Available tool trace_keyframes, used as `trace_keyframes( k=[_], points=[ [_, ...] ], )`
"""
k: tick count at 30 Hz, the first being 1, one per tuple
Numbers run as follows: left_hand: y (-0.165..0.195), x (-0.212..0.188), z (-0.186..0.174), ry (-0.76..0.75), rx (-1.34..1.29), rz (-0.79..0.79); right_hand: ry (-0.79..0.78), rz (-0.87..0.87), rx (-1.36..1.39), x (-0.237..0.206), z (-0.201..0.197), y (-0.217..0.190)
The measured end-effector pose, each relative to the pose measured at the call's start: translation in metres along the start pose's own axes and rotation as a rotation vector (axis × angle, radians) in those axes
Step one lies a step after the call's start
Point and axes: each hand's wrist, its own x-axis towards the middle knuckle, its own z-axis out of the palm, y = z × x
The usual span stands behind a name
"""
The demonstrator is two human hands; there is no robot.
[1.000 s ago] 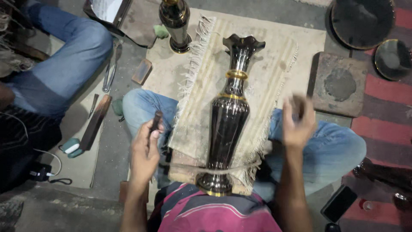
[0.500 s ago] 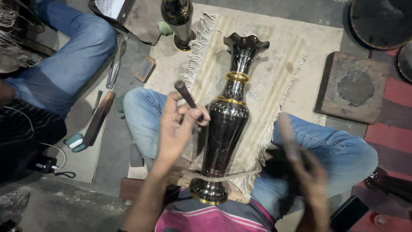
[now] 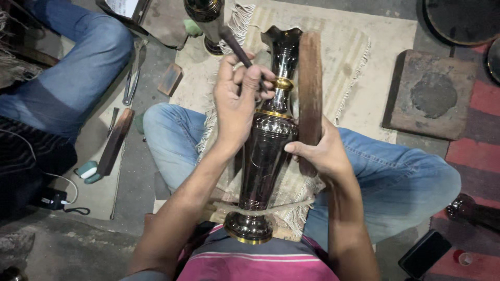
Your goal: The person sits cross-legged on the floor holding a dark metal vase steady on a cloth-covered board while striking a small chisel with a wooden mallet to carve a pattern into the vase surface, repositioning the chisel repeatedly around the body of the vase.
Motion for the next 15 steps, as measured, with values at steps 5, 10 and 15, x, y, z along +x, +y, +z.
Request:
trace_keyframes(
  k=[5, 10, 15],
  points=[
    [-0.003, -0.001, -0.007, 0.016, -0.187, -0.064, -0.008, -0.204, -0.075, -0.010, 0.008, -0.029],
    [-0.010, -0.009, -0.010, 0.066, -0.153, -0.009, 0.195, -0.021, -0.569, -0.031, 0.021, -0.047],
    [0.009, -0.032, -0.026, 0.038, 0.108, 0.035, 0.171, 0.079, -0.246, -0.037, 0.002, -0.030]
  ],
)
